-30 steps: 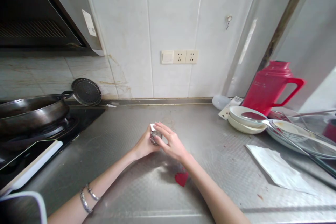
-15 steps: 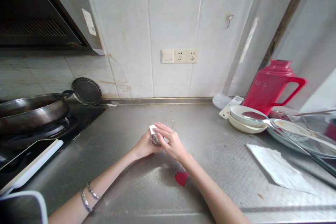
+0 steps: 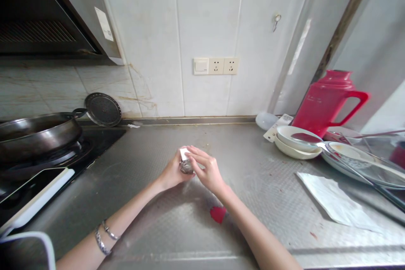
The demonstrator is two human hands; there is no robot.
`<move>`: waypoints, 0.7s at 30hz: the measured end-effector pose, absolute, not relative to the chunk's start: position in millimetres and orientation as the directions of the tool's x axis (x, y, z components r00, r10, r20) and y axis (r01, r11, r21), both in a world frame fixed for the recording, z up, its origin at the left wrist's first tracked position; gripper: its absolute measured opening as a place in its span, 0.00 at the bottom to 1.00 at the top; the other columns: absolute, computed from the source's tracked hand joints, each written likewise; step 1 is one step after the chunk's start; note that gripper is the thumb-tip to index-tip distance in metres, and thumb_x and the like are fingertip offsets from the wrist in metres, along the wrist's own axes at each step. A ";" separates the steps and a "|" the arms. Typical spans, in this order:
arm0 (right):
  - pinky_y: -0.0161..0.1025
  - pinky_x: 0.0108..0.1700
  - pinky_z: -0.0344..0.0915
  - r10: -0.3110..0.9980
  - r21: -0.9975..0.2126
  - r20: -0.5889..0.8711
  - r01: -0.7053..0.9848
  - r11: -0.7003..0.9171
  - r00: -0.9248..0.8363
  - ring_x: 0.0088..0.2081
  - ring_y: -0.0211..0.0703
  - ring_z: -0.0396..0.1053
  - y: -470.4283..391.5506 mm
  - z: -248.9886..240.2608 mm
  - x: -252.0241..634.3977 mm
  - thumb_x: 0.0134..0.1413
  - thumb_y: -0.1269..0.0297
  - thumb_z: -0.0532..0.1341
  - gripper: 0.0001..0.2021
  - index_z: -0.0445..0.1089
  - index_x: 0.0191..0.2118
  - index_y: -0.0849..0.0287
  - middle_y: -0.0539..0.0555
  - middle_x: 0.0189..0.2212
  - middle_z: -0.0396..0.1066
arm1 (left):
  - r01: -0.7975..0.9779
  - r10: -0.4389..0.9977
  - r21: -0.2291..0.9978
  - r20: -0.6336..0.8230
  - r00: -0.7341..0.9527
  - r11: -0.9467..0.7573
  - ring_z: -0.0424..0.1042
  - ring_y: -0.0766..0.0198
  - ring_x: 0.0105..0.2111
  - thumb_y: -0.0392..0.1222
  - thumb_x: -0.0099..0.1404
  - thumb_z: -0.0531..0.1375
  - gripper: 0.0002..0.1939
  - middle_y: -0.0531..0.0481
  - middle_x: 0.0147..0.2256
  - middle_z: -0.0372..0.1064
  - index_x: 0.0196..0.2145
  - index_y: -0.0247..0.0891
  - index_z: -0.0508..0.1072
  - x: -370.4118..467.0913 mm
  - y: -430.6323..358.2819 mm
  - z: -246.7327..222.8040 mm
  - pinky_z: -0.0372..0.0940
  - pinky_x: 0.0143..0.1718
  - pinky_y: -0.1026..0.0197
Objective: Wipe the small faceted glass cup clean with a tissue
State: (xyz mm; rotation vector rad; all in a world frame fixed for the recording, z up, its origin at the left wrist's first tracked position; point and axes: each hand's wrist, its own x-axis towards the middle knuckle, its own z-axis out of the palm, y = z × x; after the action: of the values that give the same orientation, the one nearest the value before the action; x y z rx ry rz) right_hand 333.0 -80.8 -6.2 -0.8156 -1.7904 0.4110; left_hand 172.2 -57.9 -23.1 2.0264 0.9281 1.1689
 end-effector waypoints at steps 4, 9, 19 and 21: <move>0.53 0.55 0.65 0.767 -0.715 0.635 0.308 0.628 -0.090 0.52 0.52 0.69 -77.4 -6.5 334.2 0.62 0.56 0.54 0.14 0.75 0.46 0.49 0.53 0.49 0.73 | 0.307 0.833 0.791 0.415 0.366 -0.529 0.66 0.51 0.51 0.35 0.44 0.69 0.40 0.43 0.50 0.65 0.53 0.41 0.57 171.1 -59.3 -22.0 0.61 0.51 0.52; 0.53 0.55 0.65 0.744 -0.691 0.661 0.306 0.655 -0.101 0.52 0.52 0.69 -80.8 -5.4 335.1 0.61 0.59 0.55 0.13 0.76 0.45 0.50 0.54 0.48 0.73 | 0.287 0.838 0.802 0.424 0.343 -0.524 0.66 0.51 0.51 0.37 0.45 0.70 0.43 0.42 0.51 0.64 0.55 0.41 0.53 169.2 -54.3 -24.7 0.60 0.52 0.51; 0.53 0.59 0.60 0.716 -0.654 0.672 0.303 0.693 -0.187 0.58 0.51 0.62 -82.8 -6.4 332.5 0.63 0.60 0.54 0.15 0.72 0.51 0.49 0.53 0.54 0.68 | 0.256 0.814 0.798 0.432 0.389 -0.546 0.66 0.51 0.51 0.35 0.47 0.68 0.37 0.42 0.51 0.65 0.53 0.40 0.59 173.6 -61.8 -17.7 0.62 0.51 0.53; 0.52 0.58 0.62 0.760 -0.714 0.638 0.277 0.644 -0.123 0.56 0.51 0.65 -80.8 -5.8 333.3 0.62 0.58 0.54 0.14 0.73 0.49 0.49 0.53 0.53 0.70 | 0.218 0.837 0.840 0.398 0.375 -0.497 0.68 0.53 0.48 0.36 0.45 0.70 0.38 0.43 0.49 0.67 0.52 0.40 0.58 175.0 -63.6 -15.5 0.63 0.49 0.55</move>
State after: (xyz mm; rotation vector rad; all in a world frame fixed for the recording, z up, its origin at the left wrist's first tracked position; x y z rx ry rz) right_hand 333.3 -80.8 -5.8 -0.8543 -1.6939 0.5146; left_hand 175.0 -63.6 -15.5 1.9323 0.9097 1.1204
